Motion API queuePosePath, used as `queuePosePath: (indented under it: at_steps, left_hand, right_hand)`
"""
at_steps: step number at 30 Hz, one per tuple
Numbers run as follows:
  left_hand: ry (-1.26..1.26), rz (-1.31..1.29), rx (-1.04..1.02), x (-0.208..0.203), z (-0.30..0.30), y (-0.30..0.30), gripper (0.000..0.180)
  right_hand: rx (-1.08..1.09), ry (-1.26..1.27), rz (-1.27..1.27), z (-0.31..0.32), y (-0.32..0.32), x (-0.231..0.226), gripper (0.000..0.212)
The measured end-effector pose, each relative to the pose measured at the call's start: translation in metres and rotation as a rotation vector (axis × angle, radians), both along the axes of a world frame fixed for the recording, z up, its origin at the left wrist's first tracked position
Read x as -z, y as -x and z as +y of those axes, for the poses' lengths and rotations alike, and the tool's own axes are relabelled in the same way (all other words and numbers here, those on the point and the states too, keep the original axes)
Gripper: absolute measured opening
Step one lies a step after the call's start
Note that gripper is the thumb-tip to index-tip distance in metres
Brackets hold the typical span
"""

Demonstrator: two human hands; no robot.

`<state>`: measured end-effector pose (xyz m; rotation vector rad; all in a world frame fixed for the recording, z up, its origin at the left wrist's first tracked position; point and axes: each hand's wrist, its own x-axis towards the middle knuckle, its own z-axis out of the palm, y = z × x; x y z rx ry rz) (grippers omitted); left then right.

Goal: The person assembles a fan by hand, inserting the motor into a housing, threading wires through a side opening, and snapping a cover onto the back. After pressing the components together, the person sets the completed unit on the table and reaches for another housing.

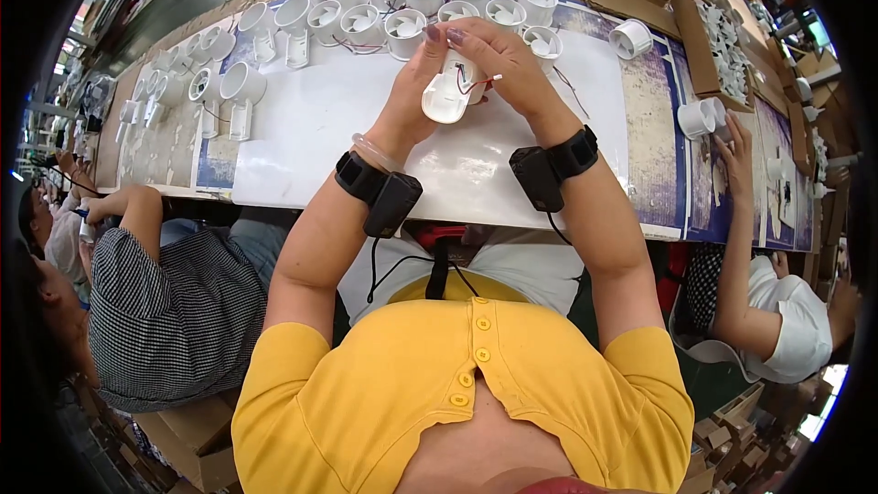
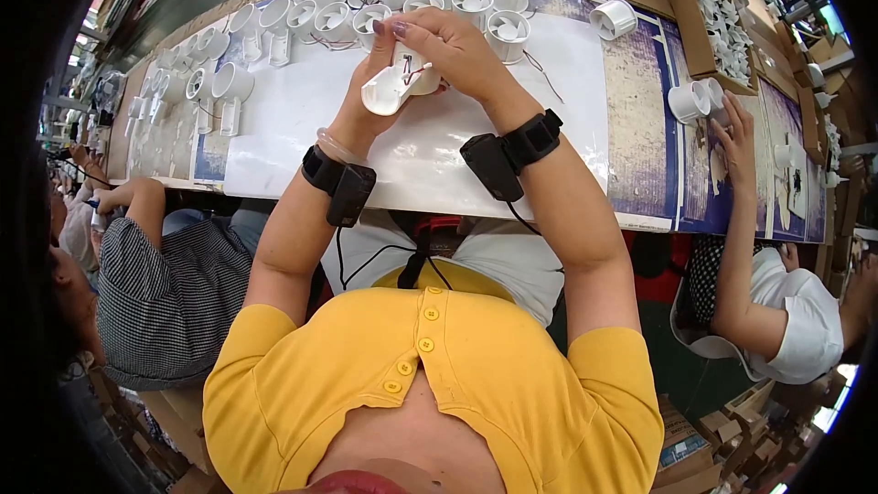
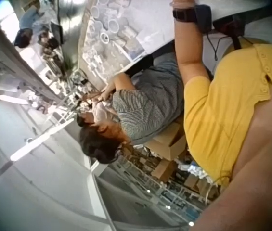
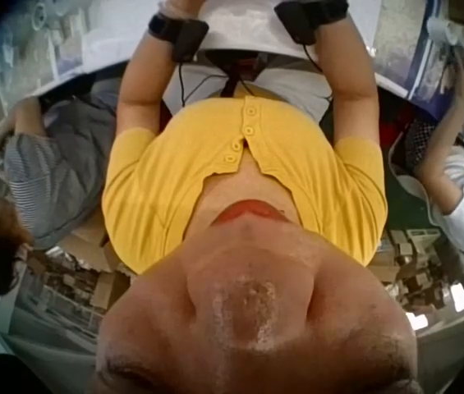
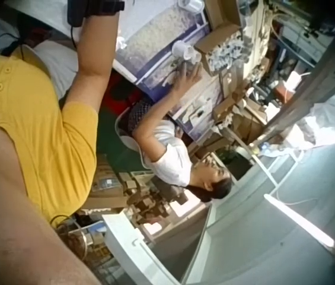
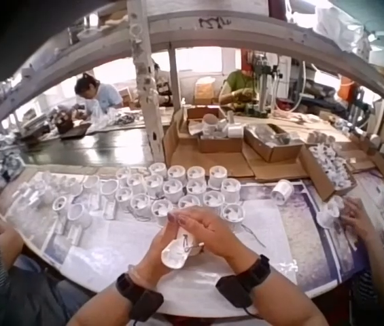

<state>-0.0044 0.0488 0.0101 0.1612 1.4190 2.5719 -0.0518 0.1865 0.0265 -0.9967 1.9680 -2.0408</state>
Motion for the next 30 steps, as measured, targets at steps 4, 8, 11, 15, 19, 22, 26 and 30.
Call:
queuePosePath:
  at_steps: [4,8,11,15,19,22,26,30]
  left_hand:
    - [0.017,0.037,0.011,0.004,-0.003,0.002,0.066]
    - [-0.039,-0.003,0.008,-0.004,0.001,0.003,0.059]
    - [-0.064,0.023,-0.1,-0.012,0.0,0.0,0.047]
    - [0.154,0.222,-0.313,0.0,-0.012,0.008,0.038]
    - [0.462,0.295,-0.493,-0.002,-0.019,0.007,0.038]
    - [0.562,0.336,-0.548,-0.001,-0.021,0.007,0.041]
    - [0.624,0.347,-0.561,-0.001,-0.022,0.007,0.045]
    - [0.618,0.345,-0.553,-0.002,-0.02,0.006,0.047]
  right_hand:
    - [-0.05,-0.036,-0.002,0.0,0.005,0.009,0.03]
    - [-0.001,-0.036,0.04,-0.001,0.006,0.008,0.031]
    - [0.208,-0.049,0.402,-0.004,0.006,0.004,0.029]
    - [0.085,0.112,-0.011,0.014,0.002,-0.013,0.026]
    - [0.019,-0.273,0.005,0.021,-0.005,-0.022,0.02]
    - [-0.017,-0.378,0.017,0.019,-0.008,-0.025,0.018]
    - [-0.009,-0.46,0.063,0.016,-0.007,-0.02,0.015]
    - [0.016,-0.423,0.096,0.017,-0.013,-0.024,0.013]
